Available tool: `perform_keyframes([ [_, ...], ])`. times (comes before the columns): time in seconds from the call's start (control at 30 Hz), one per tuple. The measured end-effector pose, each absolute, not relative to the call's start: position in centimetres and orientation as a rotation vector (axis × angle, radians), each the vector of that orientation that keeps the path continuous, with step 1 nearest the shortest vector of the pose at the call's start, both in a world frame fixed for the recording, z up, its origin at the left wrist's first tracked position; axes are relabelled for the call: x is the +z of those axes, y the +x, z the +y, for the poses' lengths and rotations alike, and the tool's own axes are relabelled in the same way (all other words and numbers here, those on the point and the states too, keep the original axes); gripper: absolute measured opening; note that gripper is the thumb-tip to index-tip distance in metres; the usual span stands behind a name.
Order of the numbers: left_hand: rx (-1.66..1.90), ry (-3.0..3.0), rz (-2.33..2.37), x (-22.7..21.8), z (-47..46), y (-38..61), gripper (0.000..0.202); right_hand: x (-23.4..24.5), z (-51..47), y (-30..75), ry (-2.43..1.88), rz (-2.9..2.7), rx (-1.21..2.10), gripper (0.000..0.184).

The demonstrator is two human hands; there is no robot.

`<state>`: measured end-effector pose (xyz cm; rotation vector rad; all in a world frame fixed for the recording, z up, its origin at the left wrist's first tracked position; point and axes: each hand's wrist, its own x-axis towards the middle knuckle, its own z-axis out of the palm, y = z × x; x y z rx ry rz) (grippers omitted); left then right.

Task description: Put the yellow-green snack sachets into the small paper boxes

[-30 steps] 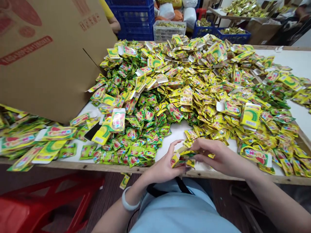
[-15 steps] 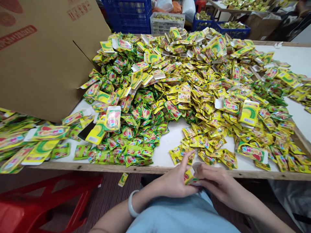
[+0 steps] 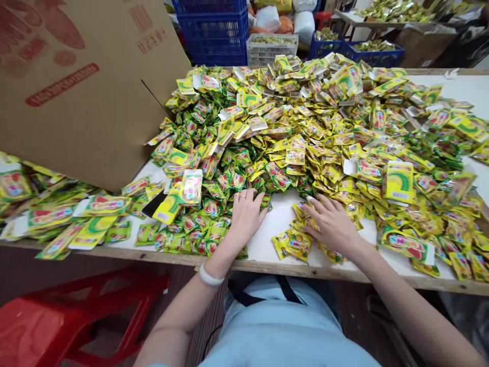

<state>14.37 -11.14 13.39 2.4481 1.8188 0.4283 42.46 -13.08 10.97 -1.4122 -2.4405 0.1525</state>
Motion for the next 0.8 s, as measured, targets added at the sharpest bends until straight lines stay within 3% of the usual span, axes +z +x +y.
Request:
perform_keyframes([
  [0.1, 0.440, 2.501, 1.839, 12.5, -9.9, 14.5, 0.023, 10.7, -11.2, 39.1, -1.408, -2.559, 0.011, 0.020],
  [0.17, 0.572, 2.423, 1.799, 12.3, -9.6, 14.1, 0.024, 11.2, -10.8, 39.3, -1.354, -2.440, 0.063, 0.022],
  [0.3, 0.852, 1.985, 1.600, 13.1, -10.1, 13.7, 0.022, 12.5, -10.9, 40.7, -1.204, -1.999, 0.510, 0.020],
  [0.5, 0.907, 1.596, 1.189, 15.7, -10.0, 15.8, 0.024, 13.6, -9.1, 36.9, -1.035, -1.624, 0.997, 0.027],
  [0.8, 1.106, 1.448, 1.002, 16.3, -5.0, 17.8, 0.043, 13.7, -4.9, 35.0, -1.097, -1.520, 0.763, 0.028],
])
